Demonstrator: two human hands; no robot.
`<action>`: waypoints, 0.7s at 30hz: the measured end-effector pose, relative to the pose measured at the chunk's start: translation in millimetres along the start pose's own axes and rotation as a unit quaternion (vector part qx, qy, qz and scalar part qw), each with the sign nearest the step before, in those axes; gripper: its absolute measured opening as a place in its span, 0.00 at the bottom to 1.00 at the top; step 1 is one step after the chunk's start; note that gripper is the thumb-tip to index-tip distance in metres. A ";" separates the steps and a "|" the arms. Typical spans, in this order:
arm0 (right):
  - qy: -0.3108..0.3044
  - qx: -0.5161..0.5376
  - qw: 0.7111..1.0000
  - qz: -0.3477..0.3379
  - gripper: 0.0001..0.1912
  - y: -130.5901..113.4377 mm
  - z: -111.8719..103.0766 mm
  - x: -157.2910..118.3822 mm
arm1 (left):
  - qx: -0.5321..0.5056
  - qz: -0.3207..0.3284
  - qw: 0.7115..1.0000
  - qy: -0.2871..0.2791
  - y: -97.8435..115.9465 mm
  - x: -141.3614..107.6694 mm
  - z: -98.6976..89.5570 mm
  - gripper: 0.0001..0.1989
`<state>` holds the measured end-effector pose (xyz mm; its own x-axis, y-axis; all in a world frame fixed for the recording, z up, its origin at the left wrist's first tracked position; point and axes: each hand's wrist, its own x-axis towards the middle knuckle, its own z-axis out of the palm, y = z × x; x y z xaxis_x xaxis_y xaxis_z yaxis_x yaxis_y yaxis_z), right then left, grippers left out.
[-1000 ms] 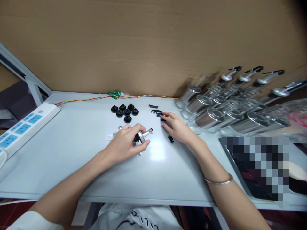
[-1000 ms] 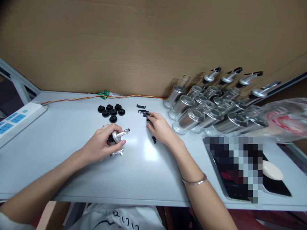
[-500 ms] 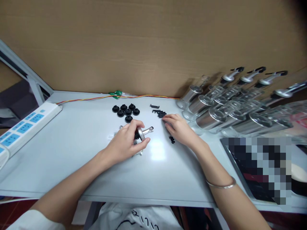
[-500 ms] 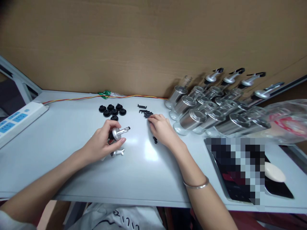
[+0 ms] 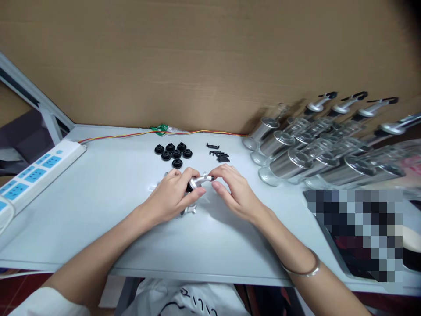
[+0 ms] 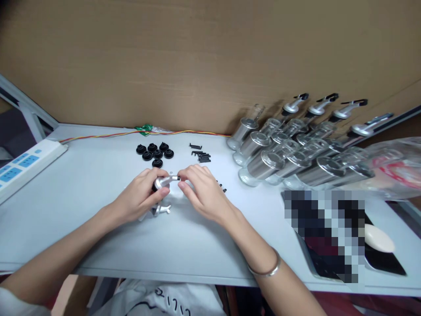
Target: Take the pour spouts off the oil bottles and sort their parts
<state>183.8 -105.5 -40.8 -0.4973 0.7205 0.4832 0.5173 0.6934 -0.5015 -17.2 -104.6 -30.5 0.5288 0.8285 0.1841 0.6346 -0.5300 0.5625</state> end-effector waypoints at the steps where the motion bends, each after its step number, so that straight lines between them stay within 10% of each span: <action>1: 0.003 -0.004 1.000 -0.001 0.13 0.1 0.8 -0.2 | 0.001 0.003 1.000 -0.003 -0.2 -0.1 0.2 0.19; 11: 0.036 -0.009 0.999 -0.017 0.18 0.5 0.6 -2.0 | 0.011 0.076 0.997 -0.004 -0.4 0.2 1.4 0.17; 21: 0.118 0.265 0.928 0.234 0.11 4.5 -10.2 0.0 | 0.046 0.075 0.990 0.114 -4.5 -0.2 2.1 0.09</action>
<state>193.2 -102.4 -35.8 -0.1052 0.9661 0.2358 0.1924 0.2524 -0.9483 -18.9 -102.8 -34.7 0.4865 0.7533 0.4426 0.6130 -0.6553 0.4414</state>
